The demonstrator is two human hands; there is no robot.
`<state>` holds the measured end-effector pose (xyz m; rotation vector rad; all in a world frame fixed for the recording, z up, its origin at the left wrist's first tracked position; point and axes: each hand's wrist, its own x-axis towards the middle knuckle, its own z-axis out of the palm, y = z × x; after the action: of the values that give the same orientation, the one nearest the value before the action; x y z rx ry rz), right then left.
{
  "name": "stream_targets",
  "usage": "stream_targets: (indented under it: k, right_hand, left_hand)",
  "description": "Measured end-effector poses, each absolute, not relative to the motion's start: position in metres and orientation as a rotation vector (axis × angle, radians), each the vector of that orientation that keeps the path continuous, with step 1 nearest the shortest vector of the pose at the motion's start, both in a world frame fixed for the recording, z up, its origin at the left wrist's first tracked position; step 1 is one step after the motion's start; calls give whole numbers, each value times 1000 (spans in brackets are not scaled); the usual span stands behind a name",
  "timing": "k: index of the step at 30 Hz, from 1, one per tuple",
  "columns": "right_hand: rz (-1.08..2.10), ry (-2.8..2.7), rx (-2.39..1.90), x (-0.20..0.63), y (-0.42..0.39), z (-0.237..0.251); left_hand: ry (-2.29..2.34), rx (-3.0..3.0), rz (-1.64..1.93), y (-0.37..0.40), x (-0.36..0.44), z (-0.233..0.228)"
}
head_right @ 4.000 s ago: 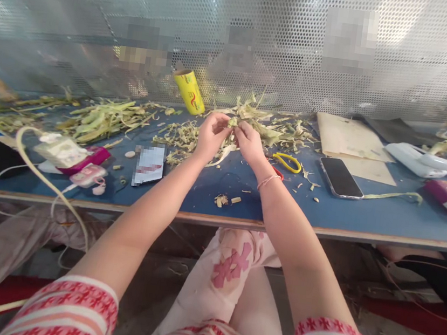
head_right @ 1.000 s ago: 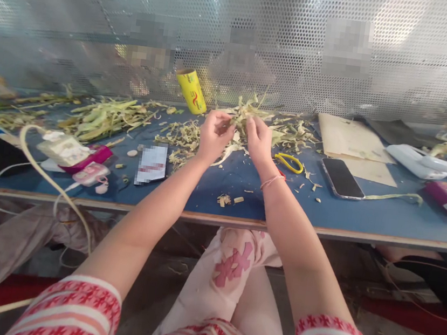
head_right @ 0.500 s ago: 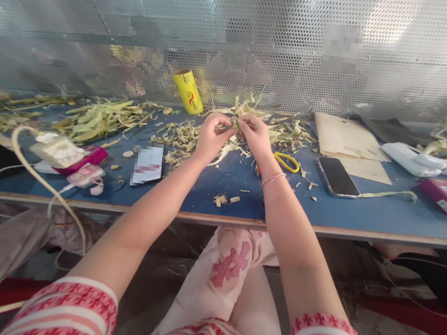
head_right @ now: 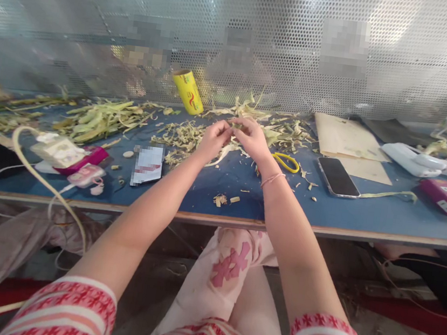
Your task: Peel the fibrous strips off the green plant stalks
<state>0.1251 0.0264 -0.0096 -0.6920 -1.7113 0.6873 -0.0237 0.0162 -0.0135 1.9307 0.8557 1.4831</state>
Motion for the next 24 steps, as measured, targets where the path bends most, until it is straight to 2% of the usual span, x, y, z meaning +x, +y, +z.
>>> stream_targets:
  k: [5, 13, 24]
  right_hand:
    - [566, -1772, -708, 132, 24, -6]
    - [349, -1821, -835, 129, 14, 0]
    - [322, -1736, -862, 125, 20, -5]
  left_hand:
    - [737, 1968, 1374, 10, -27, -8]
    - [805, 1972, 1390, 14, -25, -13]
    - [829, 1964, 1451, 14, -21, -13]
